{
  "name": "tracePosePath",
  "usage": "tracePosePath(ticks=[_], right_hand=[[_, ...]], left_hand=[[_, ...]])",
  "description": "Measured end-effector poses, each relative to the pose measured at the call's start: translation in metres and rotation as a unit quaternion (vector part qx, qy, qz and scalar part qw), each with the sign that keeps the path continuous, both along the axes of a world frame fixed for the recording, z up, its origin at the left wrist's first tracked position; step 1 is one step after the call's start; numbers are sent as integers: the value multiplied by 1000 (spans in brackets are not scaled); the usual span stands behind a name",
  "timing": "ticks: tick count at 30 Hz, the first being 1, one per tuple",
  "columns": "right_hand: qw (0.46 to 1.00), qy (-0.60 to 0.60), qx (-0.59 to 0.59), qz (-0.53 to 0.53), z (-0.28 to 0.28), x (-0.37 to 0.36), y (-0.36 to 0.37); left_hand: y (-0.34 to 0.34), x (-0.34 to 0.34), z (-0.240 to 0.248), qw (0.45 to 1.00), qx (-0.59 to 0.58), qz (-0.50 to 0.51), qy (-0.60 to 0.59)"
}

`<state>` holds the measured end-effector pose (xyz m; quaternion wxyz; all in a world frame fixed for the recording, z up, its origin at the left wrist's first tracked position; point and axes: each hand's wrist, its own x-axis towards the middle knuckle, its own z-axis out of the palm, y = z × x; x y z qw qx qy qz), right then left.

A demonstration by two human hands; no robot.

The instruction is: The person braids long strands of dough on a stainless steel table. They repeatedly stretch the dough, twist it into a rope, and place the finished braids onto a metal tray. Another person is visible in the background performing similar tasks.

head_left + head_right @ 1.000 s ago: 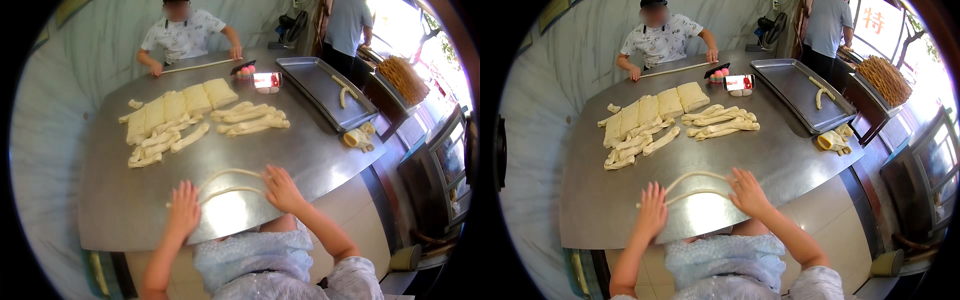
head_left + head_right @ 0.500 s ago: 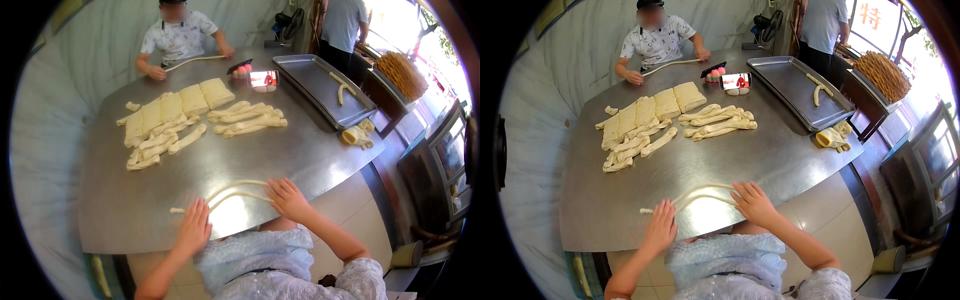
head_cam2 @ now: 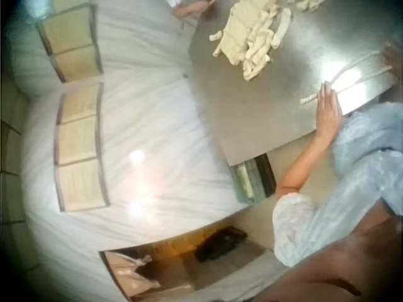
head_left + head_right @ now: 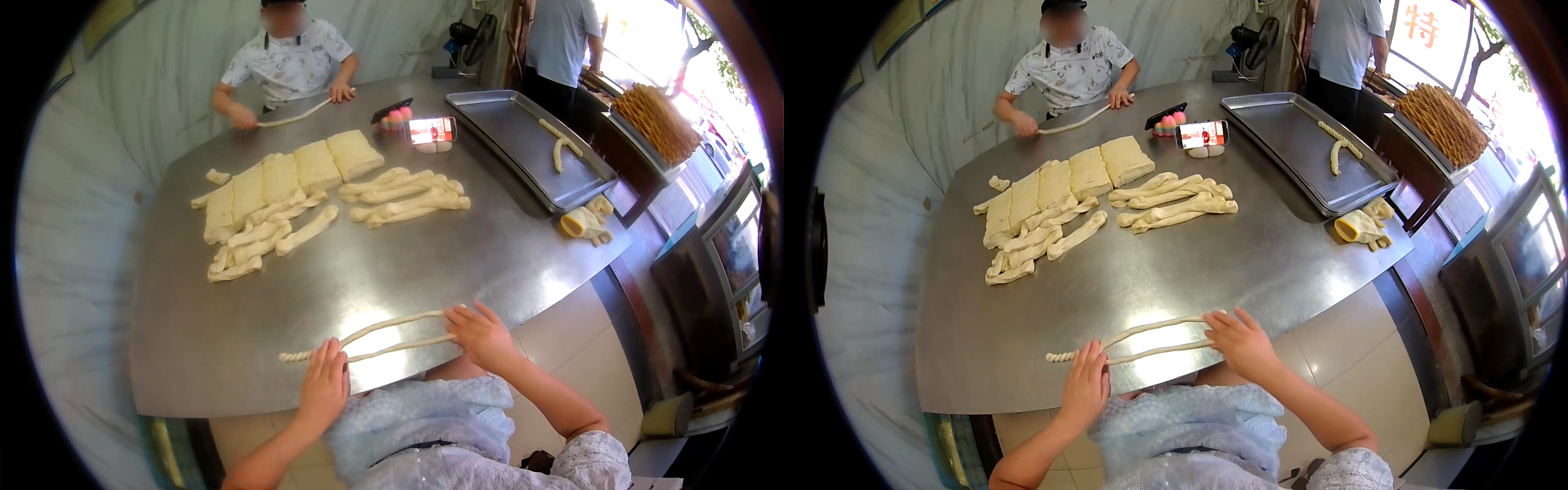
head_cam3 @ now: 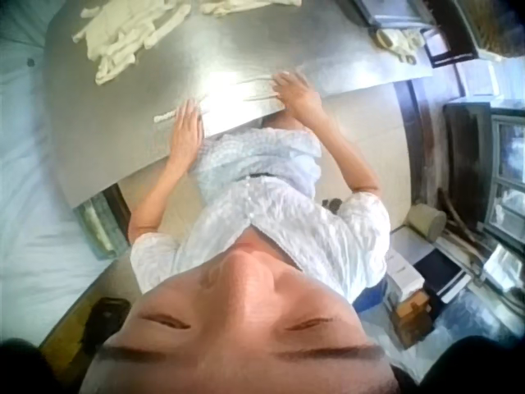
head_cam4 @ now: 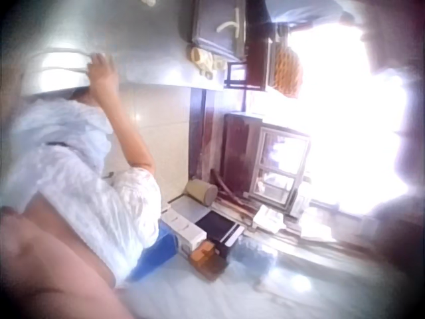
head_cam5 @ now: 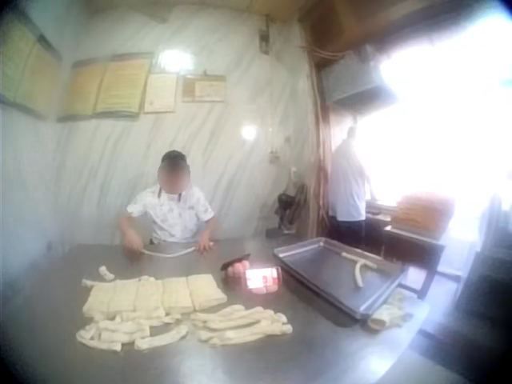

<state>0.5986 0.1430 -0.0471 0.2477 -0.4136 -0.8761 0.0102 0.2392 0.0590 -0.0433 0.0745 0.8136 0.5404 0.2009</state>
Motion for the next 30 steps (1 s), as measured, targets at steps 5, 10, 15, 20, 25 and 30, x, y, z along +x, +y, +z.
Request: tracePosePath(ticks=[5, 10, 15, 20, 25, 30], right_hand=[[984, 51, -75, -152, 2, -16, 44], [996, -10, 85, -1, 7, -15, 12], [985, 44, -149, -76, -4, 0, 20], [992, 33, 38, -115, 7, -28, 44], [1000, 9, -11, 5, 6, -1, -9], [978, 40, -131, -159, 16, -27, 41]], left_hand=[[94, 16, 3, 995, 66, 77, -11], [33, 18, 19, 997, 5, -75, 24], [48, 22, -5, 996, -19, 62, -63], [109, 27, 14, 989, 117, 5, 95], [9, 34, 10, 999, 14, -49, 9], [106, 36, 1, 996, 73, 48, -8]])
